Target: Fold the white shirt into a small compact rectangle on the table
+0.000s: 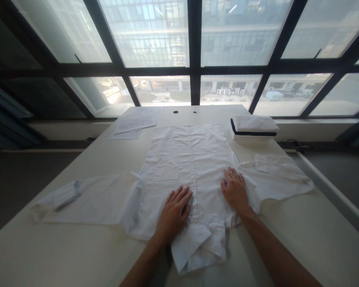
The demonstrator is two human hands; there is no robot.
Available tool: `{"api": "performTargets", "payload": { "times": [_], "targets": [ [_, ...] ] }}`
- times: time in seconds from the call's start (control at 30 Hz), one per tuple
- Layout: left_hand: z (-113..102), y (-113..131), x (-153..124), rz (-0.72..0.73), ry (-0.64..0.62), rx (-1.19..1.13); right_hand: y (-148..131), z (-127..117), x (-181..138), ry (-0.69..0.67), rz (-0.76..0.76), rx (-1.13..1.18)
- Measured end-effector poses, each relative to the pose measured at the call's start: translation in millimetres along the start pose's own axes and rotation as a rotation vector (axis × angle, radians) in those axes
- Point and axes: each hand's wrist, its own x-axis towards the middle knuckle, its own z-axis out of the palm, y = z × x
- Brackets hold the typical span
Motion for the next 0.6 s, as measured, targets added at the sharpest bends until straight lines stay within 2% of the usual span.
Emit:
{"api": "performTargets", "payload": {
  "times": [0.6],
  "targets": [
    [1.2,-1.5,-2.0,0.004,-0.005,-0.006,-1.6,-1.3,-0.5,-0.011,0.028,-0.002]
  ]
}}
